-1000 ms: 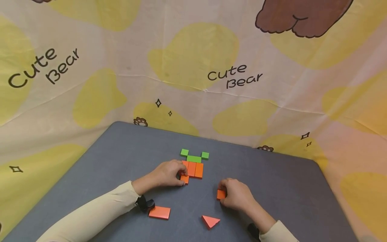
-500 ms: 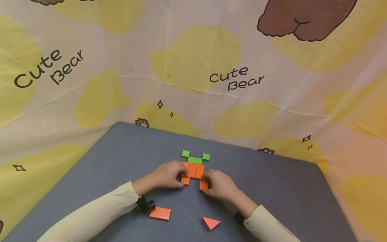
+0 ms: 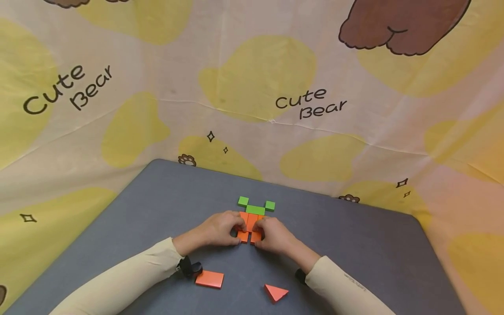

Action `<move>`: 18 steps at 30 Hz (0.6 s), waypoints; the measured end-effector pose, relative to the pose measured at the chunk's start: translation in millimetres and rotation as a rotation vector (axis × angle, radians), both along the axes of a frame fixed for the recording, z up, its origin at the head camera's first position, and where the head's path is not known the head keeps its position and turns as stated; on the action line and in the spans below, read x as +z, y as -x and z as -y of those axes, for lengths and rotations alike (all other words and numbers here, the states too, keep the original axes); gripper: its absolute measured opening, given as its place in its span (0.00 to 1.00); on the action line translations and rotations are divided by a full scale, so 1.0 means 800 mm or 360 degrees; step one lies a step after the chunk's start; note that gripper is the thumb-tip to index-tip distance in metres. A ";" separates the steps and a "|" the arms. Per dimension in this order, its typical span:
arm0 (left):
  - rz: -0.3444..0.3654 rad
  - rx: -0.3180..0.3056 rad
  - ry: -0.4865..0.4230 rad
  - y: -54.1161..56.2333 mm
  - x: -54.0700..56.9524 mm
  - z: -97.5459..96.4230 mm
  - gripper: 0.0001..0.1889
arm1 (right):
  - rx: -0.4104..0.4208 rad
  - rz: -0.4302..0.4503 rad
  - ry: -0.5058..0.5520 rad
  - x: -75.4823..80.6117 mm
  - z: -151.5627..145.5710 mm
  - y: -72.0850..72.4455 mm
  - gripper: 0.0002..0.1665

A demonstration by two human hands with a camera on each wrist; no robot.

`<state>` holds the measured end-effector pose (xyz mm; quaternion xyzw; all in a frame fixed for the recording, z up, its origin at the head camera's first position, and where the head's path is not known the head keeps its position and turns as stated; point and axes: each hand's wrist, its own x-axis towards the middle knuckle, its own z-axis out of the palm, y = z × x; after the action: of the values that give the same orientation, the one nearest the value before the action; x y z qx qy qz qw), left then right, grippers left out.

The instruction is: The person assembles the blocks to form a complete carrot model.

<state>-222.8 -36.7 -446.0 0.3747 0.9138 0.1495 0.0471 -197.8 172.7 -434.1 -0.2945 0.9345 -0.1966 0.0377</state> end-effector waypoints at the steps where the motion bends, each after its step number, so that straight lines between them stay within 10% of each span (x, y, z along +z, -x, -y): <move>1: 0.0001 0.0001 -0.0001 0.000 0.000 0.000 0.11 | -0.0001 -0.0002 0.0006 -0.001 0.001 0.000 0.16; 18: 0.0008 0.0002 -0.0023 0.002 -0.003 0.000 0.12 | 0.0000 -0.0031 0.0034 -0.011 0.005 0.003 0.18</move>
<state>-224.4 -36.9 -448.4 0.3741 0.9128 0.1569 0.0466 -200.5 168.6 -442.6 -0.2967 0.9327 -0.2036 0.0256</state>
